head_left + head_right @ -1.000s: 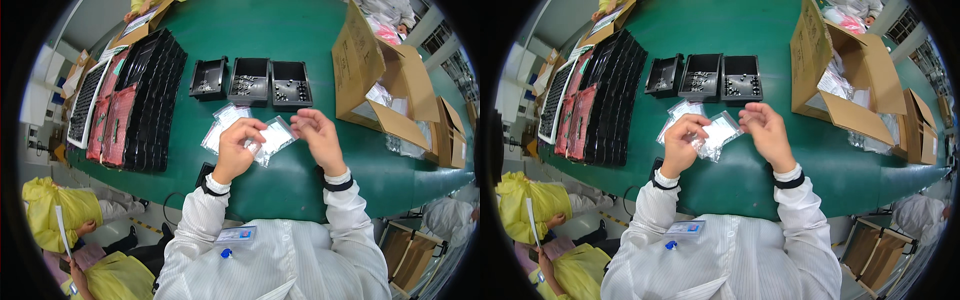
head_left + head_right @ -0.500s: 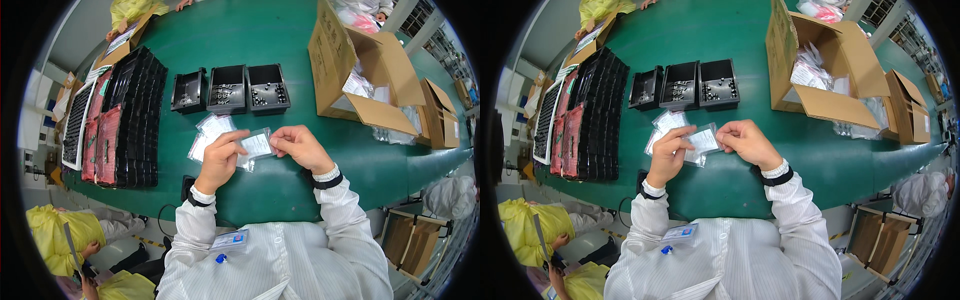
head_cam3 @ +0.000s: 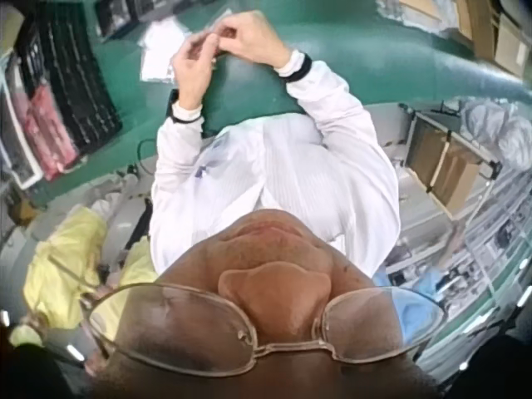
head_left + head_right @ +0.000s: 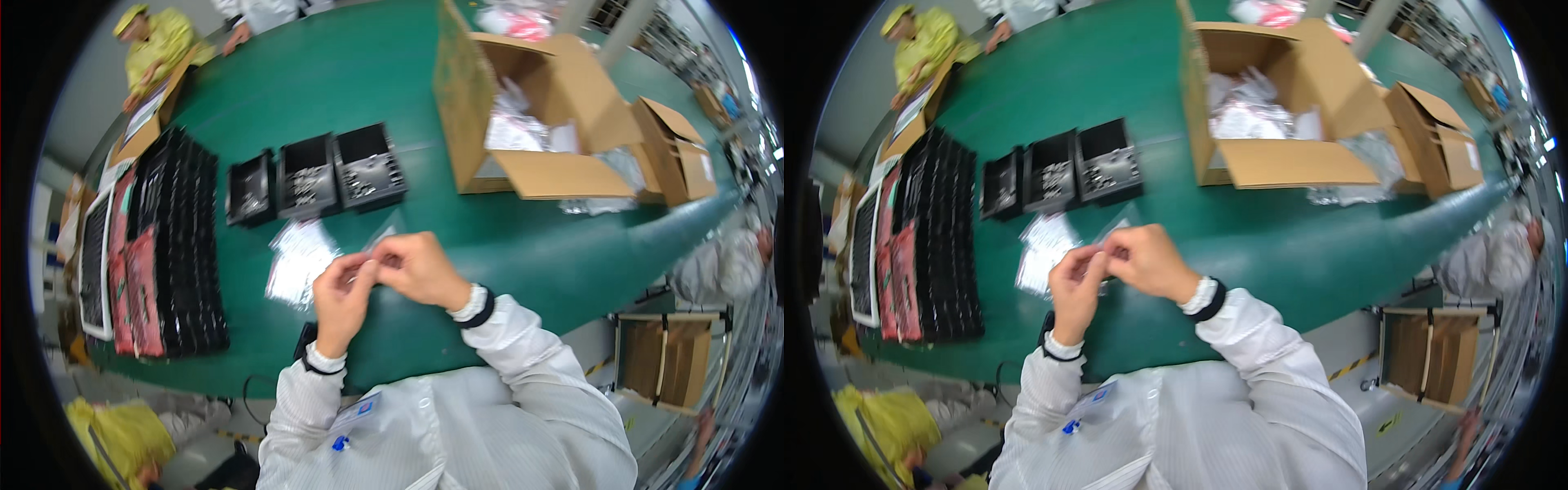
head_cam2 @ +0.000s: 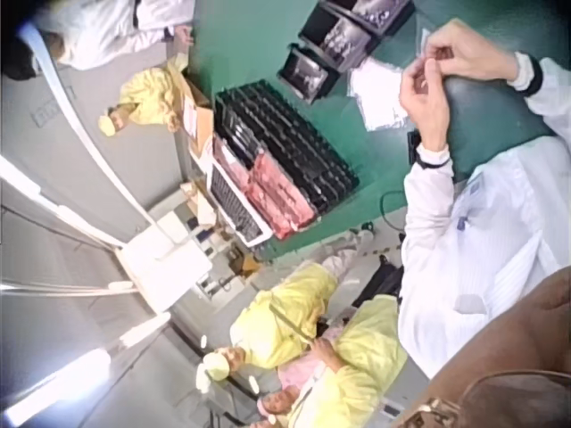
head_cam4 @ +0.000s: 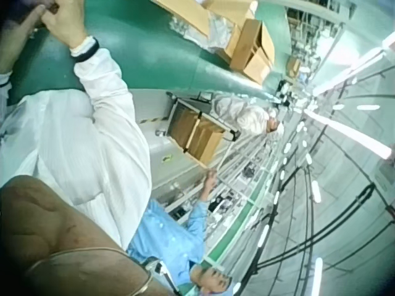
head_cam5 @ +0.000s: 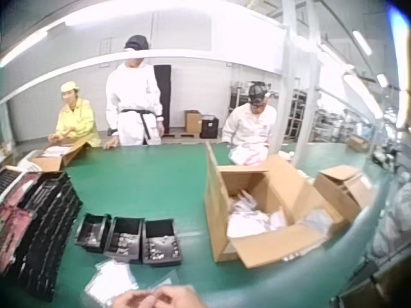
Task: Packing small electronic components from plastic bags into a cardboard box.
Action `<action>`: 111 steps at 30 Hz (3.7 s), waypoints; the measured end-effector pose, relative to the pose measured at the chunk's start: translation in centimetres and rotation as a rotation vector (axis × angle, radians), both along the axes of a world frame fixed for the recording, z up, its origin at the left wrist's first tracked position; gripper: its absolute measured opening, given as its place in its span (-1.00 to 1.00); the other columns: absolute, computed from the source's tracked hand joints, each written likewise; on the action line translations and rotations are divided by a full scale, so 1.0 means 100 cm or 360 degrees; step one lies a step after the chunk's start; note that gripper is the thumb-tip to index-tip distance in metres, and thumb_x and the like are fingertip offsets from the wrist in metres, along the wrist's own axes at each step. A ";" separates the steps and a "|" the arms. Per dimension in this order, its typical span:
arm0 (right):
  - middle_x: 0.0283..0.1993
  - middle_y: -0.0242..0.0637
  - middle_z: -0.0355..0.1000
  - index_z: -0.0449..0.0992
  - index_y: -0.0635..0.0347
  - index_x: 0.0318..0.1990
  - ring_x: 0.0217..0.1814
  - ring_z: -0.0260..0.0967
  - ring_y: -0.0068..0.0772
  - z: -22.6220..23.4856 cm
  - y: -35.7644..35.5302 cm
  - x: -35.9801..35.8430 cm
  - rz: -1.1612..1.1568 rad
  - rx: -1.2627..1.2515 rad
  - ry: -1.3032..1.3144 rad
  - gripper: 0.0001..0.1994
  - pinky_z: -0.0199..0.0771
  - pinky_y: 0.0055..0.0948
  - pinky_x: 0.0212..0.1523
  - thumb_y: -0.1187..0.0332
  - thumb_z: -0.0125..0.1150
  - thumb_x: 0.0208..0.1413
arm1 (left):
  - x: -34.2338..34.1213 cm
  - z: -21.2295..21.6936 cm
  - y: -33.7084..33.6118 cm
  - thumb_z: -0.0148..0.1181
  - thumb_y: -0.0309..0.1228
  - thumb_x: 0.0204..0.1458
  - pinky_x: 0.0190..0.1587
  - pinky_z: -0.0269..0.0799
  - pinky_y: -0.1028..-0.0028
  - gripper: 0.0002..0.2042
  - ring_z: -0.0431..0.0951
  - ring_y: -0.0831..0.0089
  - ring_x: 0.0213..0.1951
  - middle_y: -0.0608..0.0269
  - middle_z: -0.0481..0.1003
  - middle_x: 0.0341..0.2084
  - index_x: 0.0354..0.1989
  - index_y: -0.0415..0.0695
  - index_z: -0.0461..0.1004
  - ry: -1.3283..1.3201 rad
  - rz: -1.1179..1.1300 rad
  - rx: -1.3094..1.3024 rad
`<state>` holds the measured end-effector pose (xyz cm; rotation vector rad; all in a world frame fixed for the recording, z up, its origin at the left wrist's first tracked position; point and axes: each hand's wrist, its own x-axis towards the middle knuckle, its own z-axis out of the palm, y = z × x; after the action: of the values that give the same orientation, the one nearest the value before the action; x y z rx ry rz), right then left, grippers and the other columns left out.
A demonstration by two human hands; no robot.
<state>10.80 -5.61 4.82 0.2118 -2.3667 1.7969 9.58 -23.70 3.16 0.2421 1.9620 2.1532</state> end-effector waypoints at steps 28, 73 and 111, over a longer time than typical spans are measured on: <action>-0.19 0.09 0.55 0.48 0.37 -0.24 -0.16 0.54 0.20 -0.015 0.004 0.000 0.0072 0.0249 0.0208 -0.89 0.54 -0.03 -0.12 0.47 0.16 0.22 | -0.014 -0.017 0.006 0.14 -0.34 0.42 -0.26 0.61 0.56 -0.80 0.63 0.57 -0.30 0.21 0.61 -0.25 -0.11 -0.26 0.51 0.0016 -0.0107 -0.0074; -0.13 0.06 0.49 0.39 0.36 0.07 -0.21 0.57 0.18 -0.011 -0.012 0.009 -0.0172 0.0614 0.0359 -0.61 0.62 -0.04 -0.26 0.52 0.30 0.08 | -0.010 0.002 -0.001 0.27 -0.52 0.20 -0.51 0.41 0.45 -0.81 0.50 0.52 -0.63 0.17 0.52 -0.67 -0.45 -0.30 0.46 0.0749 -0.0034 -0.0974; -0.31 -0.26 0.57 0.34 0.43 0.28 -0.31 0.58 -0.58 0.011 0.003 0.015 -0.0014 -0.0244 -0.0161 -0.40 0.60 -0.55 -0.30 0.57 0.38 0.05 | 0.012 0.007 0.023 0.38 -0.60 -0.17 -0.02 0.49 0.10 -0.55 0.58 0.06 -0.25 0.12 0.55 -0.32 -0.01 -0.21 0.51 0.1531 0.0171 -0.1166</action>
<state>12.35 -5.32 5.97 0.0930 -2.2762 2.0187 10.73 -21.39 3.89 1.2036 3.1386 1.2507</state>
